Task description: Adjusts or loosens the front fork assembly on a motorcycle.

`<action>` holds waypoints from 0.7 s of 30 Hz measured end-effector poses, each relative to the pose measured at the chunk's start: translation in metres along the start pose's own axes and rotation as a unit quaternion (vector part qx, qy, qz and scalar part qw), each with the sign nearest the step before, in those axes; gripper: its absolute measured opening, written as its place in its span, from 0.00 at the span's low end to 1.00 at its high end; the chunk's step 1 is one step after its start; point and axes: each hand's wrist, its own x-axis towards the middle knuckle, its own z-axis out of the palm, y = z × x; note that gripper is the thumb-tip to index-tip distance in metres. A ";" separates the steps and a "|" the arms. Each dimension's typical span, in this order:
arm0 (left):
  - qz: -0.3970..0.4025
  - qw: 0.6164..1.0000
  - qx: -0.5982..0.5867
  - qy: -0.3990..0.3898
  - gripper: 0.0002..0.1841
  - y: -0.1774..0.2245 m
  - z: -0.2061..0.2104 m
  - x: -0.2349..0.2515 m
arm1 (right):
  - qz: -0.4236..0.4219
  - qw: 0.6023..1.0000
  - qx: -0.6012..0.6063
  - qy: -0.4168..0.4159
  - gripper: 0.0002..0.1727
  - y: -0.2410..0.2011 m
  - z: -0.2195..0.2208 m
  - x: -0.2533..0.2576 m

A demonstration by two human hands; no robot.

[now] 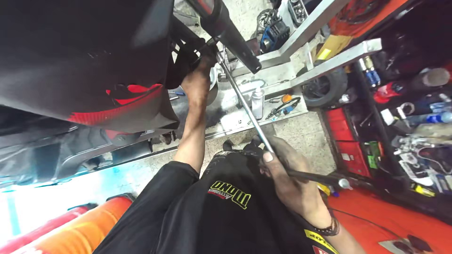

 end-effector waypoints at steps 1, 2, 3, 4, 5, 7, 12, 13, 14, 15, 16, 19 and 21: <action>0.010 1.000 -0.027 -0.003 0.14 -0.002 0.000 0.000 | 0.000 1.000 0.008 -0.008 0.21 0.002 0.000 0.000; 0.012 0.999 -0.041 -0.009 0.12 -0.003 -0.002 0.000 | 0.000 0.999 0.028 -0.016 0.22 0.003 0.001 0.001; 0.005 0.999 -0.040 -0.020 0.11 -0.001 -0.003 0.001 | 0.003 0.997 0.071 -0.023 0.23 0.003 0.002 0.002; -0.007 0.999 -0.029 -0.034 0.09 0.001 -0.005 0.001 | 0.011 0.990 0.135 -0.033 0.23 0.003 0.004 0.004; -0.011 0.998 -0.025 -0.049 0.07 0.002 -0.007 0.001 | 0.019 0.977 0.207 -0.045 0.23 0.003 0.006 0.006; 0.013 0.997 -0.047 -0.066 0.04 0.003 -0.007 0.002 | 0.023 0.955 0.292 -0.054 0.23 0.003 0.010 0.008; 0.067 0.995 -0.057 -0.038 0.06 -0.002 -0.005 -0.001 | 0.028 0.951 0.303 -0.046 0.23 0.006 0.015 0.006; 0.068 0.996 -0.050 -0.038 0.07 -0.003 -0.005 -0.001 | 0.028 0.953 0.300 -0.041 0.23 0.006 0.015 0.007; 0.071 0.995 -0.052 -0.036 0.07 -0.004 -0.005 -0.001 | 0.026 0.953 0.300 -0.036 0.23 0.005 0.014 0.008; 0.074 0.995 -0.058 -0.031 0.07 -0.005 -0.004 -0.002 | 0.023 0.953 0.302 -0.031 0.22 0.005 0.013 0.009; 0.070 0.996 -0.057 -0.025 0.07 -0.006 -0.004 -0.004 | 0.021 0.952 0.304 -0.027 0.22 0.004 0.012 0.009; 0.053 0.997 -0.062 -0.018 0.07 -0.010 -0.001 -0.005 | 0.021 0.945 0.325 -0.033 0.22 0.005 0.015 0.009; 0.037 0.997 -0.061 -0.026 0.09 -0.009 -0.001 -0.004 | 0.023 0.936 0.350 -0.036 0.23 0.006 0.018 0.009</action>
